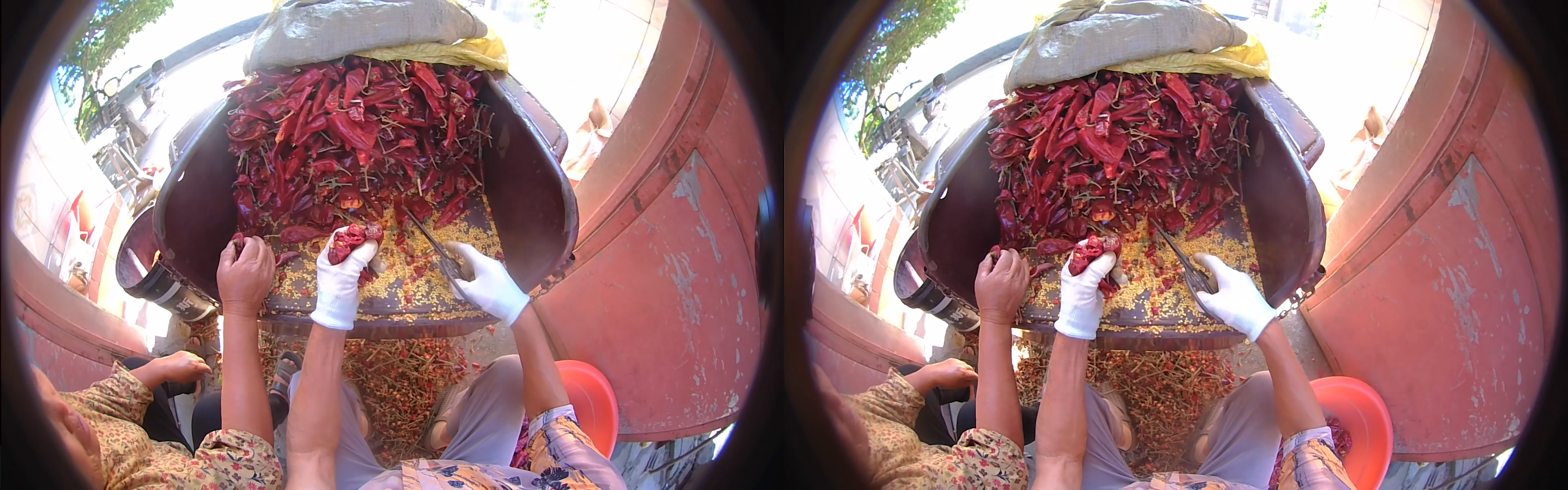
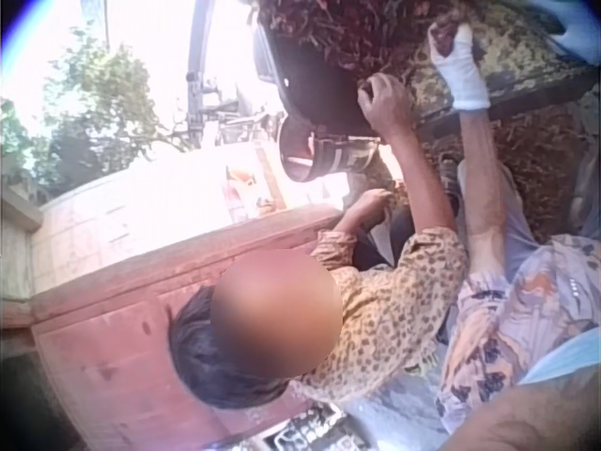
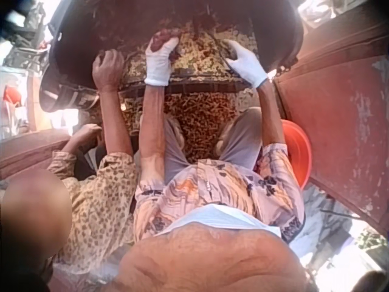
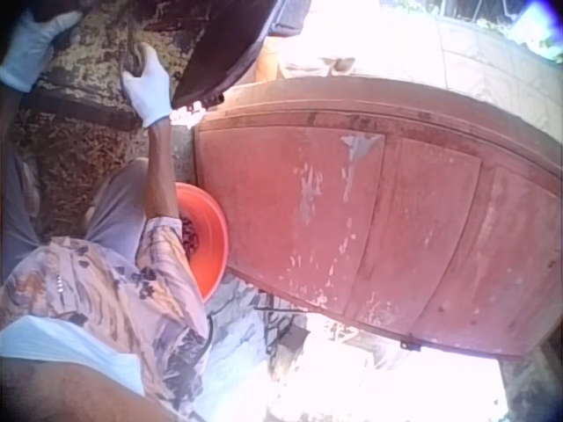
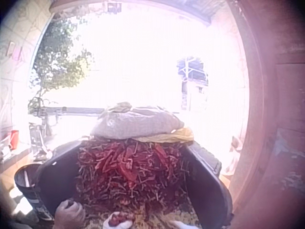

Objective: The person uses a knife and their gloved hands to cut open dried red peppers, removing the seeds and stalks before placing the processed peppers into a basin.

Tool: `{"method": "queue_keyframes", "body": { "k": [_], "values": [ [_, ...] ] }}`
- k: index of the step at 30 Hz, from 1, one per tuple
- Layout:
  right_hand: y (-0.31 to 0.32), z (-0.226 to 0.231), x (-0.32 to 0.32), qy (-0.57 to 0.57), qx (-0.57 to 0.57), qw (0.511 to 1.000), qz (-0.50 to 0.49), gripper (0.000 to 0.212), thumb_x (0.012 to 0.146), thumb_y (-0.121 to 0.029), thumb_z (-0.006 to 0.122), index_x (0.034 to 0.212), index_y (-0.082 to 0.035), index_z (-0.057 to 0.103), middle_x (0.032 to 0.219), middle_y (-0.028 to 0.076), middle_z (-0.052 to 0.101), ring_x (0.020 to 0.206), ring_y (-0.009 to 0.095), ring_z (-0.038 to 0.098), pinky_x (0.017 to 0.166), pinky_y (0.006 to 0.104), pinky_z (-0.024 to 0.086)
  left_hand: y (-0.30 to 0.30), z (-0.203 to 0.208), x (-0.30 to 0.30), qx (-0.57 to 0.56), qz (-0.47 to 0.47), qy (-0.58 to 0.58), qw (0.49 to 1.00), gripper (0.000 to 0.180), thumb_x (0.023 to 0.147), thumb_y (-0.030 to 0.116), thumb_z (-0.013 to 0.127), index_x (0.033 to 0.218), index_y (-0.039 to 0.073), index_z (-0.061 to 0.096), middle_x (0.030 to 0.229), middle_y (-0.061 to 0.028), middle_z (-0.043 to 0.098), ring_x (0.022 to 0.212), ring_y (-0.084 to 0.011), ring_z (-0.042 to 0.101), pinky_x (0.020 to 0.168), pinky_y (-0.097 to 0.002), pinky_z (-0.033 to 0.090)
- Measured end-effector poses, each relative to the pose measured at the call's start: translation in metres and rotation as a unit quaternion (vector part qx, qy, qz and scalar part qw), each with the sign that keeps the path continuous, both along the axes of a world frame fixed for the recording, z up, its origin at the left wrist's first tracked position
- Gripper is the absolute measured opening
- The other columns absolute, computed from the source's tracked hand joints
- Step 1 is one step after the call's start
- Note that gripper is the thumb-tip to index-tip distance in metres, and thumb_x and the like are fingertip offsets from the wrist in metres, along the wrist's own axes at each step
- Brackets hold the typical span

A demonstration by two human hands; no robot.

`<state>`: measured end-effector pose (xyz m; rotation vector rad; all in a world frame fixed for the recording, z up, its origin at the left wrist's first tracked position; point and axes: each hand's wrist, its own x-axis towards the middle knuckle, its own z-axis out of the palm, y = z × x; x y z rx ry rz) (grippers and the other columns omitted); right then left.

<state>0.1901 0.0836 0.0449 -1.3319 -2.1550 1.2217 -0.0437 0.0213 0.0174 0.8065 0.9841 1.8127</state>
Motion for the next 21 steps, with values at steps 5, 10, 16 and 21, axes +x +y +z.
{"method": "queue_keyframes", "body": {
  "k": [5, 10, 16, 21],
  "values": [
    [-0.024, 0.010, 0.013, 0.098, 0.011, 0.994, 0.047, 0.060, 0.082, -0.016, 0.063, 0.138, -0.007, 0.045, 0.088, 0.010, 0.061, 0.075, 0.013, 0.058, 0.073, 0.0284, 0.048, -0.003, 0.003, -0.002, 0.001, -0.010, 0.054, 0.999, 0.015, 0.086, 0.007, 0.065, 0.100, 0.002, 0.062, 0.076, -0.0035, 0.063, 0.065, -0.0135, 0.061, 0.063, -0.0276, 0.050],
    [-0.031, 0.019, 0.012, 0.065, 0.254, 0.963, 0.065, 0.045, 0.080, -0.010, 0.064, 0.124, -0.007, 0.055, 0.103, 0.012, 0.062, 0.087, 0.025, 0.065, 0.078, 0.0334, 0.052, -0.006, 0.008, -0.002, 0.006, -0.018, 0.093, 0.995, 0.015, 0.086, 0.005, 0.066, 0.099, 0.001, 0.062, 0.076, -0.0033, 0.063, 0.065, -0.0130, 0.060, 0.064, -0.0274, 0.050],
    [-0.029, 0.036, 0.021, -0.045, 0.325, 0.940, 0.095, 0.048, 0.077, -0.013, 0.068, 0.124, -0.012, 0.056, 0.092, 0.010, 0.060, 0.081, 0.028, 0.063, 0.070, 0.0352, 0.052, -0.011, 0.015, -0.004, -0.012, -0.021, 0.119, 0.993, 0.017, 0.083, 0.000, 0.066, 0.099, 0.001, 0.061, 0.079, -0.0029, 0.065, 0.068, -0.0101, 0.061, 0.065, -0.0254, 0.050],
    [-0.025, 0.043, 0.027, -0.091, 0.346, 0.925, 0.129, 0.054, 0.077, -0.016, 0.067, 0.130, -0.015, 0.055, 0.088, 0.010, 0.057, 0.079, 0.028, 0.062, 0.067, 0.0363, 0.051, -0.012, 0.013, -0.012, -0.030, -0.030, 0.165, 0.985, 0.024, 0.079, -0.002, 0.072, 0.101, 0.001, 0.063, 0.088, -0.0021, 0.067, 0.077, -0.0064, 0.061, 0.069, -0.0227, 0.051]
  ]
}}
